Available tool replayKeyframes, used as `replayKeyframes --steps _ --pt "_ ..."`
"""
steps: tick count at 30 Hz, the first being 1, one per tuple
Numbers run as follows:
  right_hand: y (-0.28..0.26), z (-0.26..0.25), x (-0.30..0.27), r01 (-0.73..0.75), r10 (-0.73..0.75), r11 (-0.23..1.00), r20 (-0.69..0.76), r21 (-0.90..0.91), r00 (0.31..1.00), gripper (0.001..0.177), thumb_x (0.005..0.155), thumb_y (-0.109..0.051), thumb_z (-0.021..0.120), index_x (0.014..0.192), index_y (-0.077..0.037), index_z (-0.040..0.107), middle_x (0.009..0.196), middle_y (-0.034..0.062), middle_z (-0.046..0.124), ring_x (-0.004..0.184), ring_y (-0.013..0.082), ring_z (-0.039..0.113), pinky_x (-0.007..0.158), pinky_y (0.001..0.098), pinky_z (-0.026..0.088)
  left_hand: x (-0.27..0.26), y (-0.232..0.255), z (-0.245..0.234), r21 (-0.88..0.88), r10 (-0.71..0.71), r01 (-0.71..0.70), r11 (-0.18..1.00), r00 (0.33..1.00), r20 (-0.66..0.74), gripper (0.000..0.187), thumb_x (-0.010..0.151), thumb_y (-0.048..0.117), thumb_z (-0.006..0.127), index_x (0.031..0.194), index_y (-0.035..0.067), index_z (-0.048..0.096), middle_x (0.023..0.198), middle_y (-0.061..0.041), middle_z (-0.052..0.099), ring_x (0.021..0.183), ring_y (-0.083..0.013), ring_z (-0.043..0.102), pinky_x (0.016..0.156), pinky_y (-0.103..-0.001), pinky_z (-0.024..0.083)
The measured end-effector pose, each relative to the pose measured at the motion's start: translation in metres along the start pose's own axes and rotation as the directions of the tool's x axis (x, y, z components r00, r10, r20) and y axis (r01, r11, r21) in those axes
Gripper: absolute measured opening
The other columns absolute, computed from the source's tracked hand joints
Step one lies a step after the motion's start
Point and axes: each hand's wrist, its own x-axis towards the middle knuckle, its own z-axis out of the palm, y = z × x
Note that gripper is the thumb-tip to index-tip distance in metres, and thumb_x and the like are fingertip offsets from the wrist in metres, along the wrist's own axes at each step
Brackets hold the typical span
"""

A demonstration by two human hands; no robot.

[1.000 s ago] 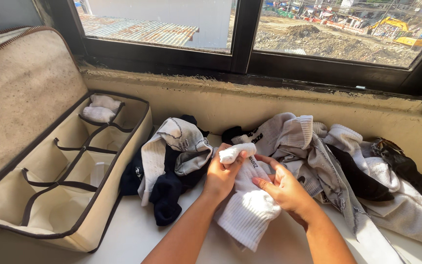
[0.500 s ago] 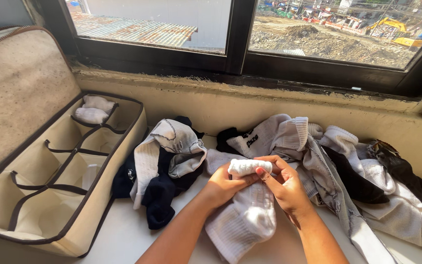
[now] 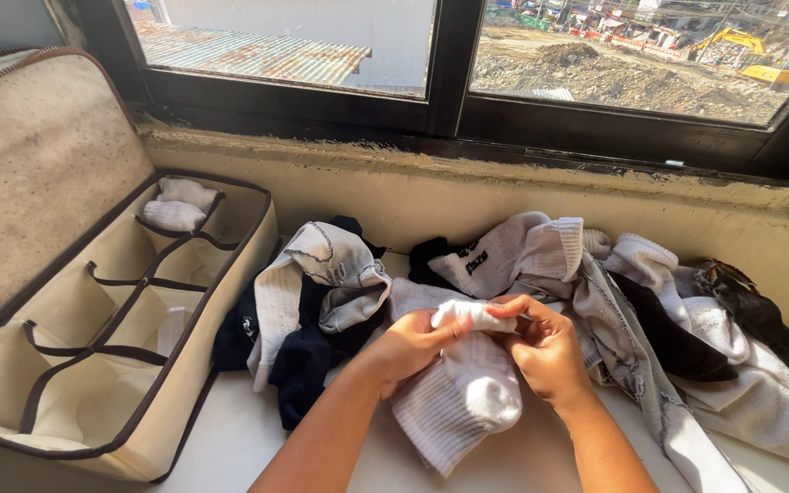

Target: The person places a folded sock into an organizer compartment by hand, then takes socks from a pile and folds them together.

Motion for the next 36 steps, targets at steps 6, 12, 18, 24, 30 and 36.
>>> replayKeyframes --steps 6,12,18,24,30,36 --pt "-0.009 0.000 -0.004 0.052 -0.052 0.999 0.046 -0.009 0.998 0.046 0.068 0.027 0.041 0.095 0.005 0.070 0.123 0.0131 0.067 0.115 0.0206 0.067 0.104 0.0336 0.053 -0.001 0.001 0.006 -0.026 0.127 -0.128 0.991 0.991 -0.049 0.049 0.088 0.038 0.073 0.124 0.005 0.067 0.104 -0.004 0.072 0.091 -0.0099 0.063 0.079 -0.026 0.053" --pt "-0.049 0.014 -0.011 -0.192 0.183 0.921 0.059 0.339 0.981 0.044 0.082 0.007 0.036 0.110 -0.002 0.068 0.127 0.0161 0.067 0.112 0.0245 0.067 0.100 0.0388 0.054 0.000 -0.002 0.005 -0.209 0.193 -0.191 0.959 0.981 -0.013 0.047 0.084 0.021 0.078 0.125 0.004 0.064 0.107 -0.003 0.072 0.097 -0.0109 0.066 0.085 -0.026 0.054" --pt "-0.049 0.024 -0.012 -0.336 0.333 0.916 0.052 0.221 0.942 0.034 0.094 -0.017 0.060 0.128 -0.011 0.061 0.113 0.0103 0.069 0.101 0.0170 0.067 0.088 0.0324 0.053 0.000 -0.004 0.003 -0.277 0.220 -0.218 0.936 0.975 -0.025 0.048 0.080 0.012 0.080 0.125 0.003 0.063 0.106 -0.005 0.072 0.094 -0.0106 0.068 0.084 -0.027 0.055" --pt "-0.030 0.014 -0.007 -0.212 0.214 0.975 -0.031 0.064 0.976 0.034 0.089 -0.014 0.073 0.121 -0.006 0.065 0.102 0.0070 0.072 0.093 0.0121 0.066 0.081 0.0287 0.054 0.006 -0.012 0.014 0.173 0.310 -0.275 0.946 0.923 -0.227 0.051 0.082 0.020 0.078 0.122 0.006 0.051 0.104 -0.008 0.074 0.096 -0.0107 0.071 0.085 -0.027 0.055" --pt "-0.034 0.010 -0.004 -0.226 0.242 0.961 -0.094 0.157 0.966 0.033 0.088 -0.015 0.072 0.120 -0.008 0.064 0.102 0.0070 0.072 0.092 0.0127 0.067 0.078 0.0303 0.055 0.003 -0.010 0.018 0.399 0.418 -0.300 0.866 0.873 -0.250 0.038 0.083 0.035 0.079 0.095 0.000 0.068 0.089 -0.009 0.076 0.080 -0.0136 0.071 0.075 -0.030 0.056" --pt "-0.028 0.001 -0.002 -0.232 0.244 0.958 -0.050 0.167 0.969 0.036 0.090 -0.014 0.073 0.124 -0.006 0.064 0.102 0.0075 0.072 0.090 0.0126 0.065 0.076 0.0303 0.055 0.008 -0.016 0.003 0.354 0.251 -0.181 0.918 0.954 -0.165 0.039 0.086 0.039 0.076 0.094 0.002 0.071 0.085 -0.007 0.075 0.076 -0.0128 0.066 0.069 -0.030 0.054"
